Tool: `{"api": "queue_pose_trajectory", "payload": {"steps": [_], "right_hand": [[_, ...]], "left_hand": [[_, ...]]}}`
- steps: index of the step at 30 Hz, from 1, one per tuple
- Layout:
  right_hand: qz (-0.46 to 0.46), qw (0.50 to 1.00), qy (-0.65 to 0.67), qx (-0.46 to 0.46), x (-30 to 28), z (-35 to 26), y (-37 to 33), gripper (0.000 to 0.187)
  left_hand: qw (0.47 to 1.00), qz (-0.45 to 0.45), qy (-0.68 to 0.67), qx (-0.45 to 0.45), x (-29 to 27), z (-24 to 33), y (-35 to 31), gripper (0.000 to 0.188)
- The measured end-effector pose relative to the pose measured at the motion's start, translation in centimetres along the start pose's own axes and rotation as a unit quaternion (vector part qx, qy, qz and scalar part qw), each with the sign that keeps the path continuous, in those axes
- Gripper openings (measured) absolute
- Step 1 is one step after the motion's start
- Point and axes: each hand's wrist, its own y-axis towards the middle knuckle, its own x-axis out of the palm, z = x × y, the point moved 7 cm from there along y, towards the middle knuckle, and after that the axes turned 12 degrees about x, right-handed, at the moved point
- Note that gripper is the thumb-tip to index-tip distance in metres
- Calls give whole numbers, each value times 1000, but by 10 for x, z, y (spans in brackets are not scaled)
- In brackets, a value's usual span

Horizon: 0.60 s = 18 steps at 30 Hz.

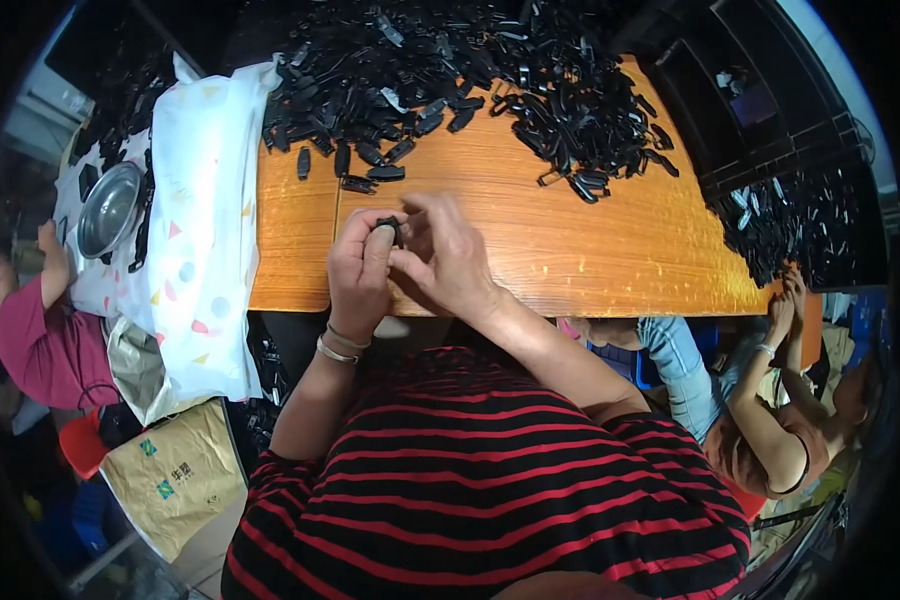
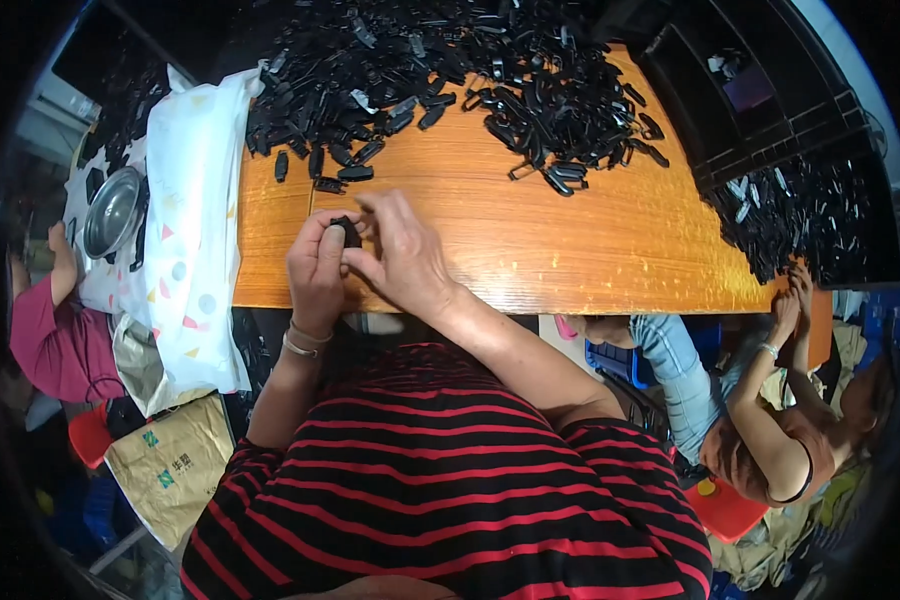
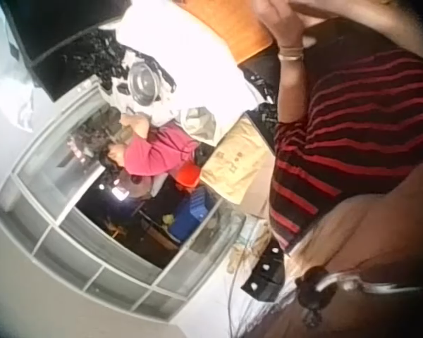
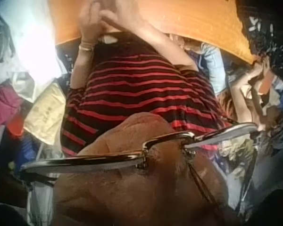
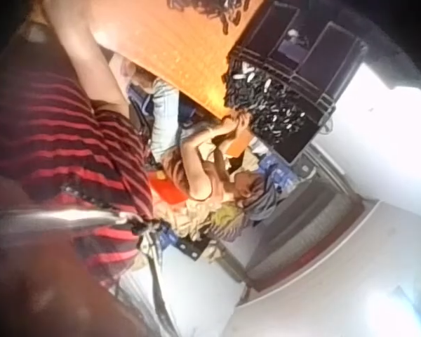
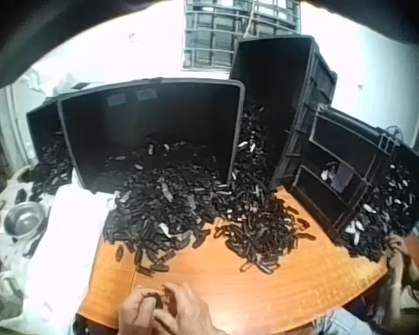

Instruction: Manually joining small black plastic components together on a workbench.

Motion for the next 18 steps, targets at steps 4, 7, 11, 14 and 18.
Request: {"api": "queue_pose_trajectory", "payload": {"steps": [4, 7, 11, 14, 18], "right_hand": [[-68, 997, 16, 30, 8, 6, -7, 42], [-56, 996, 49, 48, 5, 7, -7, 38], [-160, 982, 9, 99, -2, 22, -7, 36], [-108, 981, -137, 87, -64, 48, -9, 35], [102, 904, -395, 130, -177, 92, -9, 31]], "left_hand": [[988, -37, -146, -39, 12, -7, 1, 17], [989, -51, -140, -19, 15, -5, 4, 18], [972, -83, -183, -123, 16, -24, -3, 19], [975, -100, -136, -147, -3, -40, 2, 21], [984, -29, -110, -135, -37, -56, 19, 15]]}}
